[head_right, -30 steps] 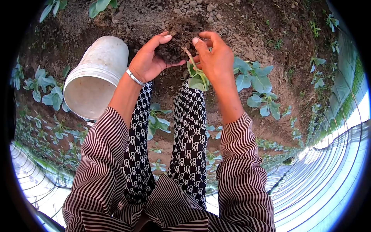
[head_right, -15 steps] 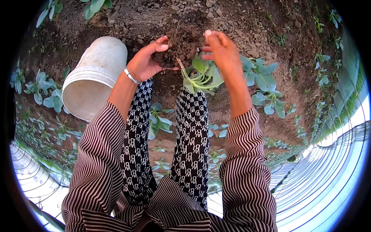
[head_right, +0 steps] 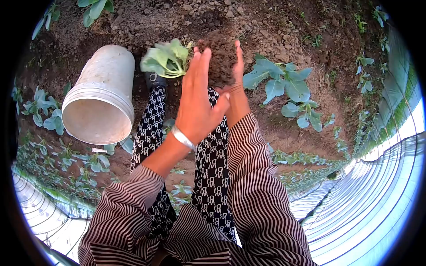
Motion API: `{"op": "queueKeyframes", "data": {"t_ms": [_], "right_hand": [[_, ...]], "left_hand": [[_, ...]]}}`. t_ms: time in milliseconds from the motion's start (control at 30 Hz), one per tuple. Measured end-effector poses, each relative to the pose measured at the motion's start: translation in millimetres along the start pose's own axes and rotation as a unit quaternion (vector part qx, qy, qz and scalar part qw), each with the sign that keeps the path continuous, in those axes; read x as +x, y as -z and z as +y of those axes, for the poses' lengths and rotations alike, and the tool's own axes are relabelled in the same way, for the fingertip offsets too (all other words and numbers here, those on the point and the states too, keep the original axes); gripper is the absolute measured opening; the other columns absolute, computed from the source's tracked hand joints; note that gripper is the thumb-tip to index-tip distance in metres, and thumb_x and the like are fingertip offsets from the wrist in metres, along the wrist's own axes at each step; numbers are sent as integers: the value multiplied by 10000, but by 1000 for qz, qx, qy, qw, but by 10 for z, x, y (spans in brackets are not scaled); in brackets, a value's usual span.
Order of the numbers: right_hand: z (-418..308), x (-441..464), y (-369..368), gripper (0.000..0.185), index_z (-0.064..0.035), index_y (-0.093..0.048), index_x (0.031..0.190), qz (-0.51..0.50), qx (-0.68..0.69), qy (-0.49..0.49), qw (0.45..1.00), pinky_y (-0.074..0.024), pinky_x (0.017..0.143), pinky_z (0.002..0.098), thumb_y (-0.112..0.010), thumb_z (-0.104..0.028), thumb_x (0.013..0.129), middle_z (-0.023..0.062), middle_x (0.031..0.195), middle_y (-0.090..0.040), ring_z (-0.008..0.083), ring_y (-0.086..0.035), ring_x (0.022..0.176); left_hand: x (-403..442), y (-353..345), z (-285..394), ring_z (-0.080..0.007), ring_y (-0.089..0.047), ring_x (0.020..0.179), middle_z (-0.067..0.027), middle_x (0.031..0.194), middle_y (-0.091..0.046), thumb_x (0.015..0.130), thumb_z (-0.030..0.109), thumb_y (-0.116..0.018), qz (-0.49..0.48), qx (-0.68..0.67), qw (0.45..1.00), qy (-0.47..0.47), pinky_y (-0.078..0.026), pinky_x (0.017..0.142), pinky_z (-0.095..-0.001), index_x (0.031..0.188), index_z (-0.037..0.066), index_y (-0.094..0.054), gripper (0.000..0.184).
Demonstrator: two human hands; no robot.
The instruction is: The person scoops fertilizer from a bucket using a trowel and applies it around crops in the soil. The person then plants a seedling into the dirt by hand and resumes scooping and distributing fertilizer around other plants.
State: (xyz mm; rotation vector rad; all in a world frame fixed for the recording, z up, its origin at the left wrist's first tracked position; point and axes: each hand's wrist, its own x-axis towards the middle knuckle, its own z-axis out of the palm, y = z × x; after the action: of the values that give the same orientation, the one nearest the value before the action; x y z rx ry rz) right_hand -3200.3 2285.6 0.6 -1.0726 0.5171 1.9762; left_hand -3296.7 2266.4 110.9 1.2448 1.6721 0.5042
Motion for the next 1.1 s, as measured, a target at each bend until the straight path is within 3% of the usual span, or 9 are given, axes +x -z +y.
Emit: {"op": "queueKeyframes", "data": {"t_ms": [133,167,267,600,667,800,967,1067,1100], "right_hand": [[36,236,183,727,39,-478,1223,-248,89,-20,964,-518,824,520,-327,-598,909,240,1147,-563,384,-585,972],[36,211,172,720,14,-460,1264,-184,121,-16,975,-501,826,564,-319,-598,911,262,1148,-552,412,-584,963],[25,309,257,564,-150,-470,1285,-288,58,-31,955,-436,877,569,-355,-565,921,181,1185,-537,393,-543,1008],[100,290,167,536,-157,-526,1249,-260,159,-62,950,-430,842,492,-401,-548,904,146,1177,-557,312,-542,1017],[113,264,185,594,-113,-524,1236,-228,204,-68,950,-482,844,557,-348,-575,908,217,1140,-570,410,-593,929],[160,330,368,571,-62,-527,1209,-110,156,-25,981,-490,856,494,-321,-517,933,223,1135,-576,383,-603,934],[241,529,807,551,-135,-504,1253,7,116,-51,992,-333,1040,459,-240,-504,941,50,1260,-553,246,-493,1172],[269,640,913,549,-161,-498,1264,-100,280,-14,955,-315,1054,445,-232,-511,935,12,1283,-538,212,-472,1201],[287,780,972,539,-147,-508,1252,-13,207,-7,978,-324,1045,465,-260,-505,934,35,1278,-539,243,-479,1192]], "left_hand": [[-301,57,35,-401,-379,1266,-234,1352,-399,739,22,-599,5,-41,997,-69,-309,1055,-458,1300,-41,-403,598],[-377,84,21,-395,-394,1257,-228,1333,-420,736,9,-594,-2,-53,996,-77,-321,1048,-453,1267,-46,-437,557],[-509,167,5,-359,-485,1178,-186,1200,-525,719,-35,-591,-4,-72,995,-73,-388,1000,-423,1111,-33,-551,393],[-317,317,-269,-309,-587,988,-132,982,-598,703,-64,-595,39,-8,992,-121,-476,875,-376,928,-4,-604,233],[-211,300,-374,-329,-533,1076,-156,1107,-548,701,-46,-626,16,17,991,-128,-444,922,-390,1061,1,-561,369],[114,183,-605,-378,-446,1175,-195,1302,-431,670,84,-746,-69,109,987,-100,-374,1007,-416,1322,29,-387,746],[354,-84,-1183,-351,-500,1149,-175,1361,-404,698,168,-746,-203,149,968,-11,-408,980,-405,1395,120,-325,816],[518,-232,-1537,-352,-514,1131,-199,1335,-409,704,199,-753,-241,79,967,27,-433,955,-410,1409,140,-290,845],[569,-299,-1636,-365,-513,1129,-197,1343,-408,671,234,-786,-235,75,968,33,-438,953,-405,1422,151,-266,918]]}}
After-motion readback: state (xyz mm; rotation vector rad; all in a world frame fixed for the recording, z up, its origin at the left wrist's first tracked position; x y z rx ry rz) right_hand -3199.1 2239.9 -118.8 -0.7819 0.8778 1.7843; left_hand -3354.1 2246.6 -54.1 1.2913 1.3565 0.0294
